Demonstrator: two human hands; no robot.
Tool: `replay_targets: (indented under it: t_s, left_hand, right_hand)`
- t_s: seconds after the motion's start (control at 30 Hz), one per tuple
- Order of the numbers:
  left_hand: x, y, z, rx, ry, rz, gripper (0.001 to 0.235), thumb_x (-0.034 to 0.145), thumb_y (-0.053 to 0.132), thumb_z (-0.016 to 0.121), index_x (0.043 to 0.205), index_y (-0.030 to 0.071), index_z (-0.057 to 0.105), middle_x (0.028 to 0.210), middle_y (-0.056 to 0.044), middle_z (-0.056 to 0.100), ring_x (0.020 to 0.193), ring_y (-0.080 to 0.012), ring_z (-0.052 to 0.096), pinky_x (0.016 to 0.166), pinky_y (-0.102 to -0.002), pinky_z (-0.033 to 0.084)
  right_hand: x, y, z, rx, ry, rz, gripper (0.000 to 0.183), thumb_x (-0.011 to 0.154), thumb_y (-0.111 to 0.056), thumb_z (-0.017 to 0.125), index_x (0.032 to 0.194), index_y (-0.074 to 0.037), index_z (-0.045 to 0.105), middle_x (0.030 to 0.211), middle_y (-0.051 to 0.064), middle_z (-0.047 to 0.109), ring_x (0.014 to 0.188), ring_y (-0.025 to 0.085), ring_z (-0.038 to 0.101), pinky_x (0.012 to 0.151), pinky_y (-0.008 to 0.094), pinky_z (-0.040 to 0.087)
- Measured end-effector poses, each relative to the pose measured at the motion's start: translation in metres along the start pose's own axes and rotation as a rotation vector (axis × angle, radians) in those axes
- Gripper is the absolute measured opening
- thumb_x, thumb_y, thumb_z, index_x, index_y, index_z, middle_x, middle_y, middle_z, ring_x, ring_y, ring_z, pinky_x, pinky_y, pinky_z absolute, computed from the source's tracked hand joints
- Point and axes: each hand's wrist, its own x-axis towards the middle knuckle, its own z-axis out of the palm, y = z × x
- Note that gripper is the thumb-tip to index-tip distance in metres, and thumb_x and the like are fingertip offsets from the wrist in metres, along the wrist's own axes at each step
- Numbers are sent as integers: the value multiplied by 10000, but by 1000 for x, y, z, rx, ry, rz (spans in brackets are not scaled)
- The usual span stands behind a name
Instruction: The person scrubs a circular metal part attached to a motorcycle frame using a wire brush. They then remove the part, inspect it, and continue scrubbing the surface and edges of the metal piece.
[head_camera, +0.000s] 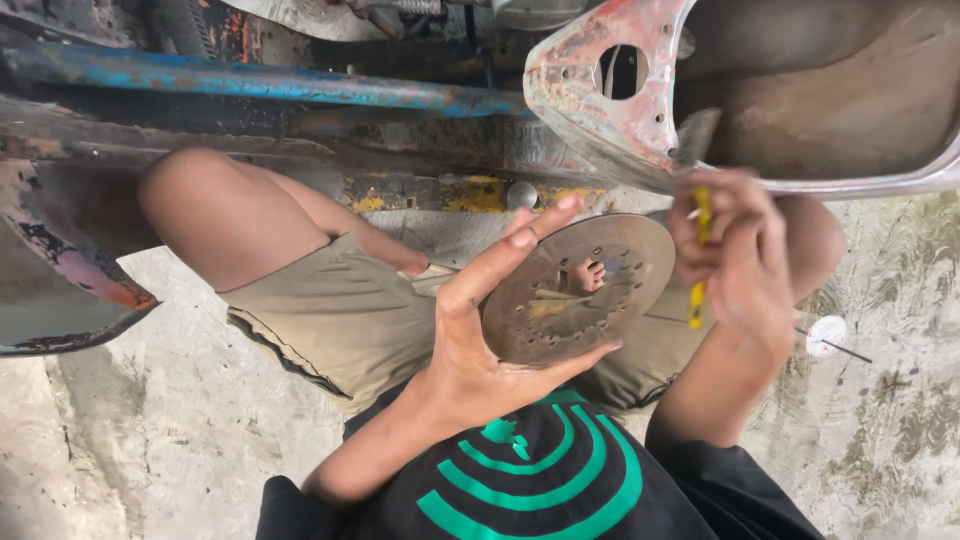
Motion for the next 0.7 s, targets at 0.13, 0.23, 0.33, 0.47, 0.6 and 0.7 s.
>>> replay_targets:
  t_s: [0.13, 0.23, 0.33, 0.47, 0.6, 0.7]
  left_hand:
    - [-1, -2, -5, 52, -52, -106, 934, 891, 112, 947, 1535, 150, 272, 1562, -223, 488, 1508, -430, 571, 1432, -630, 276]
    - [2, -1, -8, 40, -50, -156, 907, 928, 253, 898, 1584, 228, 273, 1598, -184, 519, 1610, -329, 450, 1471, -600, 194]
    - [6, 3, -18, 199, 18, -47, 984, 923, 411, 884, 1621, 306, 198, 1613, -149, 475, 1645, -317, 373, 1479, -615, 179]
    - [-10, 4, -30, 734, 178, 312, 728, 800, 562, 1052, 1297, 351, 563, 1365, 68, 480, 1435, -271, 359, 1263, -728, 326]
    - [-1, 3, -10, 744, 521, 440, 348, 709, 532, 928, 898, 405, 665, 1031, 184, 592, 1294, -169, 414, 1159, -816, 290]
    - [-2, 3, -8, 716, 531, 488, 378, 759, 484, 917, 987, 365, 640, 1027, 186, 612, 1299, -191, 423, 1152, -830, 248]
  right_hand:
    - [-20, -15, 35, 156, -163, -29, 530, 807, -347, 546, 1100, 93, 590, 920, 84, 569, 781, 121, 490, 600, 205, 399]
    - [-27, -21, 54, 111, -71, -70, 192, 808, -104, 599, 895, 36, 698, 983, 161, 730, 853, 238, 734, 665, 272, 579]
    - [-29, -22, 64, 198, 137, -60, 298, 948, -311, 693, 945, -13, 705, 849, 83, 716, 602, 110, 606, 502, 201, 445]
    - [-29, -14, 63, 239, 538, 47, 226, 1008, -332, 632, 1016, -106, 628, 990, 78, 709, 669, 114, 701, 322, 185, 478]
    - [-25, -15, 48, 297, 188, -203, 171, 1125, -411, 603, 1124, -251, 663, 1012, -107, 697, 449, -38, 434, 372, 139, 354]
    - [-31, -13, 54, 199, 552, 40, 368, 1018, -444, 668, 1207, -132, 618, 1071, 44, 699, 554, 65, 638, 457, 124, 544]
